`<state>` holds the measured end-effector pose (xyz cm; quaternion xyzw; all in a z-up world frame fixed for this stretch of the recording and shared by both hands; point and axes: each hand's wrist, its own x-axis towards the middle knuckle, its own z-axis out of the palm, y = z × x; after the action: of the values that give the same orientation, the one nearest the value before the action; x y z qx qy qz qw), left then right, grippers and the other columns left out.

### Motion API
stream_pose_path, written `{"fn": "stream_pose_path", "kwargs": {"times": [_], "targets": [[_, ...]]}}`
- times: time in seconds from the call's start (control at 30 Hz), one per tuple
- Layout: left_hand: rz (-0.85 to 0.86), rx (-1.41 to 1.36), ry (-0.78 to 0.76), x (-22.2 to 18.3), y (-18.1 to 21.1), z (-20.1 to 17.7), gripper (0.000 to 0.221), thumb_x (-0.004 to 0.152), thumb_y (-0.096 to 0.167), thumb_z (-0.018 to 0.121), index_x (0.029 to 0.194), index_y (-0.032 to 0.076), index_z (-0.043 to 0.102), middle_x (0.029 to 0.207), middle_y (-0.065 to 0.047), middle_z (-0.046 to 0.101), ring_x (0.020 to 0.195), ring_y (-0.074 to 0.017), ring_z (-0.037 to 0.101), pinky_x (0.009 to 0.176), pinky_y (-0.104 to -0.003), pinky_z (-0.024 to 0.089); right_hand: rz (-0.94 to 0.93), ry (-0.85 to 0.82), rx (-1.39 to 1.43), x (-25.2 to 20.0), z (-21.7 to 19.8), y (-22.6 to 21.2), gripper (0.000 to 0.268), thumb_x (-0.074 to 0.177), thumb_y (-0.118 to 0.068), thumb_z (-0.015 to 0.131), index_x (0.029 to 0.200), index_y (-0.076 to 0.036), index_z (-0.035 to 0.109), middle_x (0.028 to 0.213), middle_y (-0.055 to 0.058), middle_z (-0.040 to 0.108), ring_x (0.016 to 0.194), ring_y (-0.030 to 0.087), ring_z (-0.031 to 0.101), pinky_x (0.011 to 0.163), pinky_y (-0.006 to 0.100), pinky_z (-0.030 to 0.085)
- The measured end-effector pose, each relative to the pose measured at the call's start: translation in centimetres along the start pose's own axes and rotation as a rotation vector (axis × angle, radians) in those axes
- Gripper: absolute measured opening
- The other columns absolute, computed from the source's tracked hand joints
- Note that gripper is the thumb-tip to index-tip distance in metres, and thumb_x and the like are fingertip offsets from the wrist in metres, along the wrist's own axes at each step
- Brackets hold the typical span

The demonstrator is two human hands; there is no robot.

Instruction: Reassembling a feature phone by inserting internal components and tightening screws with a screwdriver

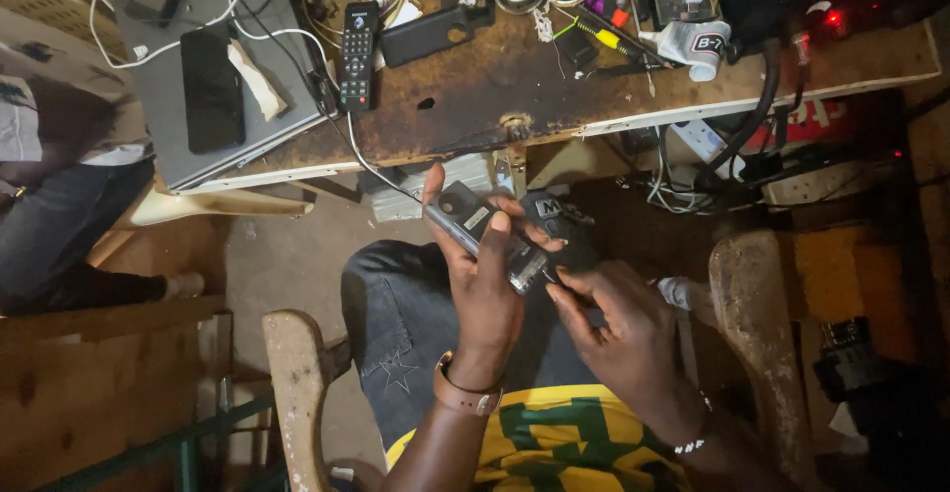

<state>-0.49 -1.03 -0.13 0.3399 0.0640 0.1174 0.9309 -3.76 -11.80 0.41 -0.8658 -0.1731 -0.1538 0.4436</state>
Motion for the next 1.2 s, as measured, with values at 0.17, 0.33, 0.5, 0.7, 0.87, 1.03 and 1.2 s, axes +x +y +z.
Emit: {"fn": "stream_pose_path", "kwargs": {"times": [0.17,0.33,0.5,0.7,0.87,1.03,1.2], "targets": [[-0.006,0.007,-0.015,0.1,-0.2,0.1,0.058,0.084,-0.001,0.046,0.131,0.018,0.018,0.085,-0.013,0.047,0.058,-0.0201,0.052,0.056,-0.036,0.053,0.022,-0.010,0.029,0.2,-0.5,-0.1,0.007,0.078,-0.006,0.061,0.083,-0.003,0.058,0.074,0.007,0.057,0.066,0.017,0.057,0.060,0.026,0.044],[0.000,-0.041,-0.031,0.1,-0.6,0.1,0.057,0.083,-0.004,0.045,0.130,0.018,0.020,0.086,-0.013,0.045,0.058,-0.0207,0.051,0.055,-0.036,0.052,0.041,-0.031,0.000,0.2,-0.6,0.1,0.007,0.079,-0.009,0.060,0.083,-0.003,0.058,0.074,0.007,0.056,0.065,0.018,0.057,0.057,0.027,0.043],[0.007,0.242,0.063,0.3,-0.7,0.4,0.061,0.078,-0.001,0.049,0.127,0.022,0.020,0.081,-0.006,0.048,0.059,-0.0138,0.050,0.043,-0.023,0.040,-0.008,-0.051,-0.076,0.5,-0.5,1.0,0.035,0.069,-0.015,0.072,0.099,-0.004,0.056,0.090,0.010,0.058,0.081,0.021,0.054,0.069,0.029,0.046],[-0.029,0.577,0.036,1.0,-2.4,0.5,0.076,0.081,0.015,0.056,0.134,0.013,0.002,0.095,-0.016,0.039,0.081,-0.0241,0.049,0.074,-0.038,0.047,-0.198,-0.020,-0.208,2.2,-0.4,2.4,0.022,0.072,-0.012,0.066,0.093,-0.006,0.061,0.077,0.010,0.054,0.074,0.028,0.054,0.067,0.040,0.042],[-0.101,0.641,-0.070,2.4,-2.0,0.8,0.078,0.085,0.023,0.050,0.139,0.012,-0.004,0.125,-0.031,0.025,0.109,-0.0404,0.034,0.096,-0.051,0.027,-0.066,-0.049,-0.107,4.0,-0.6,6.1,0.015,0.081,-0.014,0.058,0.092,-0.005,0.062,0.073,0.011,0.058,0.071,0.030,0.056,0.065,0.039,0.042],[-0.103,0.564,-0.106,4.4,-3.6,0.7,0.084,0.082,0.009,0.051,0.139,0.014,-0.011,0.123,-0.034,0.030,0.108,-0.0451,0.042,0.088,-0.053,0.038,0.388,-0.145,0.235,6.8,-1.6,8.6,0.016,0.078,-0.012,0.062,0.091,-0.004,0.065,0.078,0.014,0.064,0.072,0.022,0.060,0.065,0.034,0.044],[-0.160,0.516,0.013,5.5,-5.9,0.3,0.081,0.078,0.000,0.047,0.140,0.016,-0.003,0.105,-0.018,0.041,0.086,-0.0208,0.051,0.068,-0.035,0.053,0.576,-0.114,0.561,8.9,-0.8,12.6,0.015,0.081,-0.010,0.060,0.090,0.000,0.062,0.073,0.004,0.058,0.069,0.009,0.052,0.069,0.024,0.044]]}}
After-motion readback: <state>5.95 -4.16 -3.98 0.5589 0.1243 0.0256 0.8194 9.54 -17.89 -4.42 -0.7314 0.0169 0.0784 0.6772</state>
